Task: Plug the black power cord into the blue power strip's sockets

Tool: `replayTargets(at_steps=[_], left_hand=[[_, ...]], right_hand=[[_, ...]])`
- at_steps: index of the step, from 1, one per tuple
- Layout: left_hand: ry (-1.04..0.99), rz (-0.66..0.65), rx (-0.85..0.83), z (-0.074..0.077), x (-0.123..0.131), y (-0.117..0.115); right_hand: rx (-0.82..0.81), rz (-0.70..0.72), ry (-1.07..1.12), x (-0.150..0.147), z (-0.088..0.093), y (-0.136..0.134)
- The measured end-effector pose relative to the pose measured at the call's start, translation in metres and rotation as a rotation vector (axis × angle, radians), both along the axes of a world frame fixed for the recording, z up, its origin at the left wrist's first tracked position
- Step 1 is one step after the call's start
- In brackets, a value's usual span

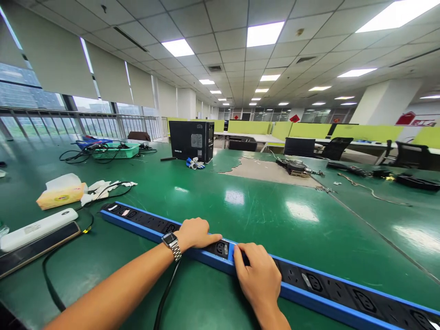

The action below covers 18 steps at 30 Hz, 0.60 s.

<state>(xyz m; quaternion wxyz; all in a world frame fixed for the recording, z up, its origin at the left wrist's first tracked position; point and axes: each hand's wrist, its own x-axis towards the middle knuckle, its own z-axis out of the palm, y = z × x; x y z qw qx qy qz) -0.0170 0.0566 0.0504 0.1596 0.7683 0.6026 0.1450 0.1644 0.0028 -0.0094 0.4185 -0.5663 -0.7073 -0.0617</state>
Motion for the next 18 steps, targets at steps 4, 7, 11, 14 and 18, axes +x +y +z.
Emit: replayTargets(at_steps=[4,7,11,14,18], left_hand=[[0.148,0.033,0.01,0.003,-0.003,-0.007],[0.187,0.027,0.017,0.007,0.0,-0.009],[0.215,0.023,0.023,0.008,0.005,-0.007],[0.215,0.024,0.028,0.006,0.008,-0.007],[0.152,0.042,0.034,0.003,0.009,-0.008]], right_hand=[[-0.006,-0.012,0.023,-0.001,0.0,0.0],[-0.046,-0.037,0.031,-0.001,-0.002,0.001],[-0.062,-0.067,0.013,-0.001,-0.006,0.005],[-0.044,-0.073,-0.009,-0.001,-0.008,0.007],[-0.026,-0.066,-0.017,0.001,-0.01,0.008]])
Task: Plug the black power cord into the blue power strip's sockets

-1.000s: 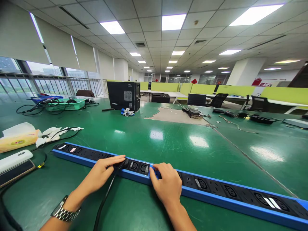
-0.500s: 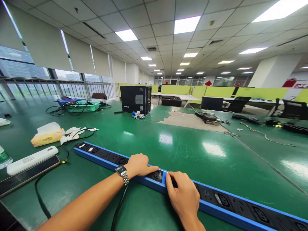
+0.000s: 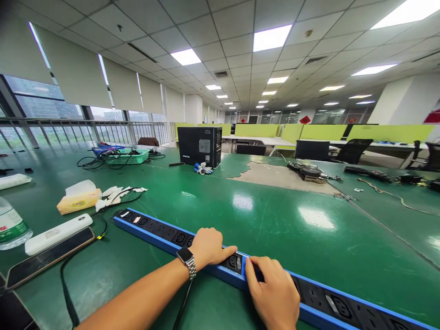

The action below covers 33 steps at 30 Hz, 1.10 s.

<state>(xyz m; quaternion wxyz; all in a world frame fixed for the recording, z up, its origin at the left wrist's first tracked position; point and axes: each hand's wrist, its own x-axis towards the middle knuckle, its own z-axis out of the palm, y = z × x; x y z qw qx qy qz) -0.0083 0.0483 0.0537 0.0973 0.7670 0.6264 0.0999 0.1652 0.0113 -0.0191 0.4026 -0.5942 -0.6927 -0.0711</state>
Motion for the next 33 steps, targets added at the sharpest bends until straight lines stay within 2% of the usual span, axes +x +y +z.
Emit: replayTargets(at_steps=[4,7,11,16,19,23,33], left_hand=[[-0.171,0.044,0.014,-0.007,-0.004,0.002],[-0.4,0.044,0.026,-0.015,-0.016,0.01],[-0.715,0.06,0.107,-0.025,-0.041,0.024],[-0.953,0.083,0.159,-0.034,-0.061,0.026],[-1.044,0.046,0.121,-0.034,-0.061,0.023],[-1.121,-0.004,0.071,-0.031,-0.061,0.021],[-1.215,0.015,0.032,-0.032,-0.066,0.021]], right_hand=[[0.019,0.027,-0.023,0.002,0.0,-0.001],[0.088,0.11,-0.118,-0.006,0.002,-0.004],[0.135,0.201,-0.236,-0.043,0.009,-0.005],[-0.008,0.234,-0.277,-0.097,0.019,0.004],[-0.06,0.226,-0.26,-0.109,0.021,0.008],[-0.082,0.199,-0.177,-0.107,0.022,0.008],[-0.159,0.233,-0.059,-0.106,0.025,0.005]])
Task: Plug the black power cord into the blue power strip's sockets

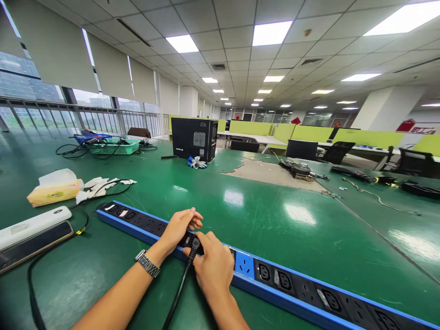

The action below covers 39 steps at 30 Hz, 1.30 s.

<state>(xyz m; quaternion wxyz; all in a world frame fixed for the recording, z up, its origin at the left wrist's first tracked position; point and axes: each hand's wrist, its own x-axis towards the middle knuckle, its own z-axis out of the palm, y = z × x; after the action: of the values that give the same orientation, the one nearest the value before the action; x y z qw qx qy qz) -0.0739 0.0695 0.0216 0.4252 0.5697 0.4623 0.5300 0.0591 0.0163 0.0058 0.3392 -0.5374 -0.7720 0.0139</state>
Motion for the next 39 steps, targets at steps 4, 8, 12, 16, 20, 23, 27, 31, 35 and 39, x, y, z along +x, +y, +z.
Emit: replayTargets(at_steps=[4,8,12,16,20,23,27,31,35,39], left_hand=[[0.005,-0.006,0.011,0.0,0.001,-0.001],[0.039,-0.004,0.042,0.001,0.003,-0.003],[0.107,0.015,0.061,0.001,0.002,-0.004],[0.176,0.035,0.056,0.003,0.001,-0.005],[0.219,0.045,0.052,0.004,0.001,-0.006],[0.242,0.052,0.059,0.004,0.001,-0.007],[0.272,0.063,0.062,0.003,0.001,-0.008],[0.305,0.076,0.072,0.004,0.003,-0.009],[0.334,0.084,0.088,0.006,0.006,-0.012],[0.351,0.085,0.098,0.007,0.007,-0.015]], right_hand=[[-0.018,0.012,0.31,0.001,0.008,0.006],[-0.071,-0.031,0.67,-0.001,0.016,0.014],[-0.103,0.047,0.601,0.018,0.013,0.011],[-0.048,-0.087,0.316,0.077,0.003,-0.002],[0.003,-0.133,0.124,0.116,-0.004,-0.013],[0.022,-0.104,0.044,0.116,-0.003,-0.014],[0.007,-0.098,-0.006,0.112,-0.004,-0.012],[0.075,-0.107,-0.011,0.116,-0.011,-0.008],[0.126,-0.074,-0.042,0.118,-0.014,-0.004],[0.175,-0.064,-0.055,0.119,-0.017,-0.004]])
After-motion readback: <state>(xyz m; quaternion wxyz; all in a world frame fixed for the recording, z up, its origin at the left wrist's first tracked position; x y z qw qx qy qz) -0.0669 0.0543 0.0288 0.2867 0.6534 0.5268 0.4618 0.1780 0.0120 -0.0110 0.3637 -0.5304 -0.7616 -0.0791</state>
